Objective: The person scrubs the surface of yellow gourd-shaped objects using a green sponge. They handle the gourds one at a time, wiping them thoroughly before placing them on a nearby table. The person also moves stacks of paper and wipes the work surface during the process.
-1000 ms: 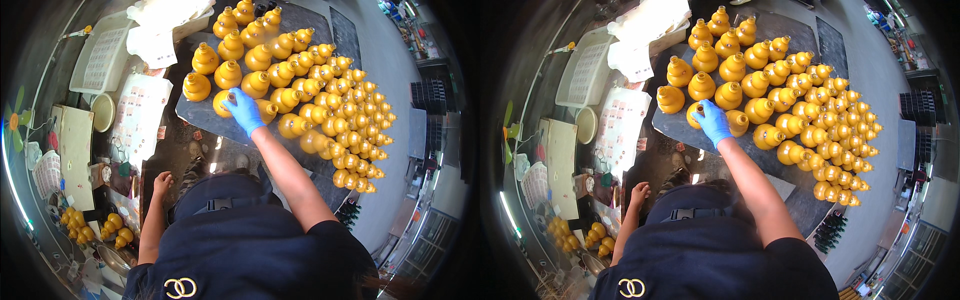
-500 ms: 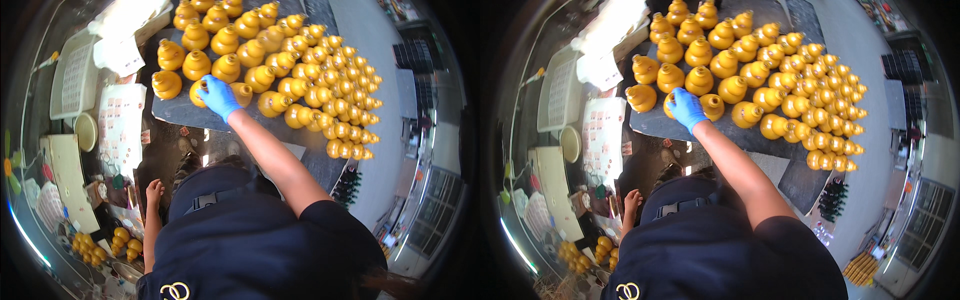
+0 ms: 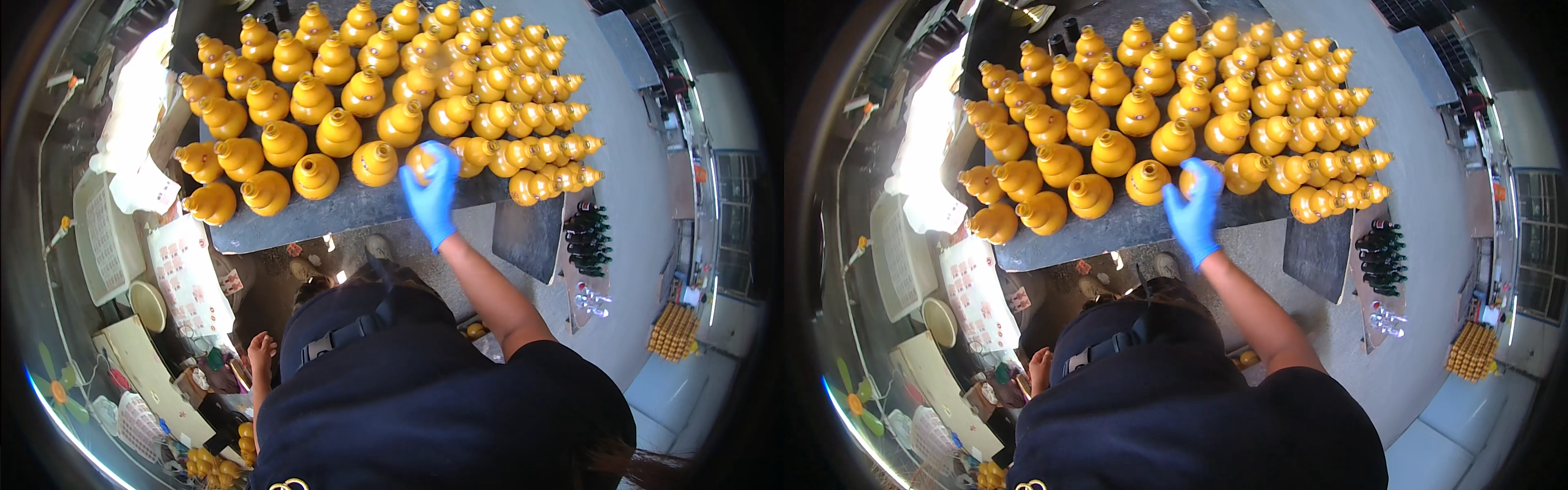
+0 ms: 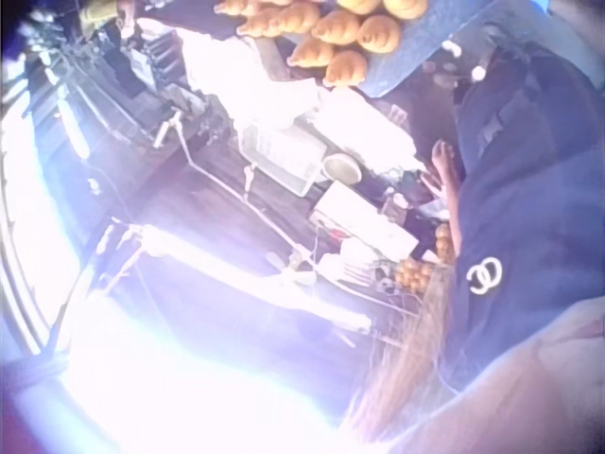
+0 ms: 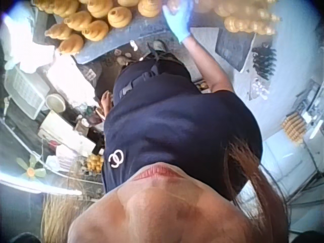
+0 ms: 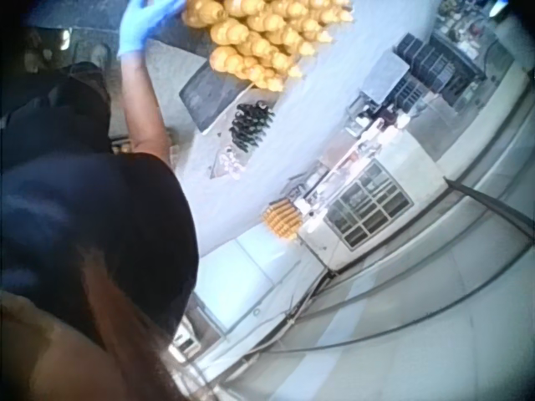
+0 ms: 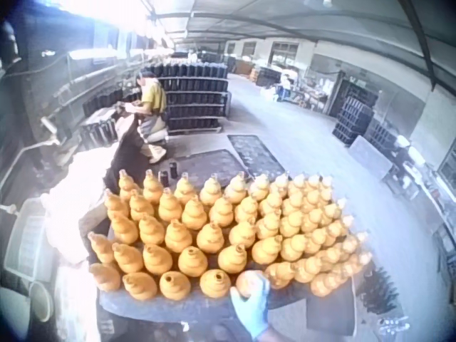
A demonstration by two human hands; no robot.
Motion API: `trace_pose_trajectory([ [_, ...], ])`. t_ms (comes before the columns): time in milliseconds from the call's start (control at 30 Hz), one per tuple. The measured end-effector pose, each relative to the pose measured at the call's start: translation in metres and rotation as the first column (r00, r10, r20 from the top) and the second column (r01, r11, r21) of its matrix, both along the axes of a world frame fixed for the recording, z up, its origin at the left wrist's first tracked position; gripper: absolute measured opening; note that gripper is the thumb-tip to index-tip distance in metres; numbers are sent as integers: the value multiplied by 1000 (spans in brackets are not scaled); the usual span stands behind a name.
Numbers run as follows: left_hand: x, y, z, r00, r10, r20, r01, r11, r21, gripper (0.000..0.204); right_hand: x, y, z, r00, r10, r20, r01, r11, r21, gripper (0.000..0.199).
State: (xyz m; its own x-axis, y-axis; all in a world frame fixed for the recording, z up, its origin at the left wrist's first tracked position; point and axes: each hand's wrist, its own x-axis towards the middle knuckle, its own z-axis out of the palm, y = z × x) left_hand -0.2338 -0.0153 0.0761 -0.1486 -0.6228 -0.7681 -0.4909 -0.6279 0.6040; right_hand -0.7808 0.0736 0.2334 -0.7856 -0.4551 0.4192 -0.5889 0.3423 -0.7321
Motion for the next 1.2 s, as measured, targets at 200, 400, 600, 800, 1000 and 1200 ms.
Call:
trace_pose_trajectory([
  [200,-61,-7,24,971,-231,62,235,970,-66,29,-69,44,-55,964,-45,262,-6,981,192,49],
  [400,-107,-14,36,968,-251,21,251,966,-57,31,-69,43,-60,966,-81,247,42,986,159,46],
  [600,-128,-9,52,916,-393,76,400,907,-131,31,-67,43,-63,989,-104,107,94,992,88,57],
  [800,-101,-16,39,865,-486,126,502,848,-169,29,-13,114,-57,961,-142,239,113,985,132,54],
  [1000,-131,-21,56,906,-416,73,422,895,-140,29,-60,185,-100,844,-472,254,453,882,133,36],
  [1200,-163,-4,78,897,-428,112,442,879,-177,30,-169,169,-37,914,-404,31,403,902,-156,31],
])
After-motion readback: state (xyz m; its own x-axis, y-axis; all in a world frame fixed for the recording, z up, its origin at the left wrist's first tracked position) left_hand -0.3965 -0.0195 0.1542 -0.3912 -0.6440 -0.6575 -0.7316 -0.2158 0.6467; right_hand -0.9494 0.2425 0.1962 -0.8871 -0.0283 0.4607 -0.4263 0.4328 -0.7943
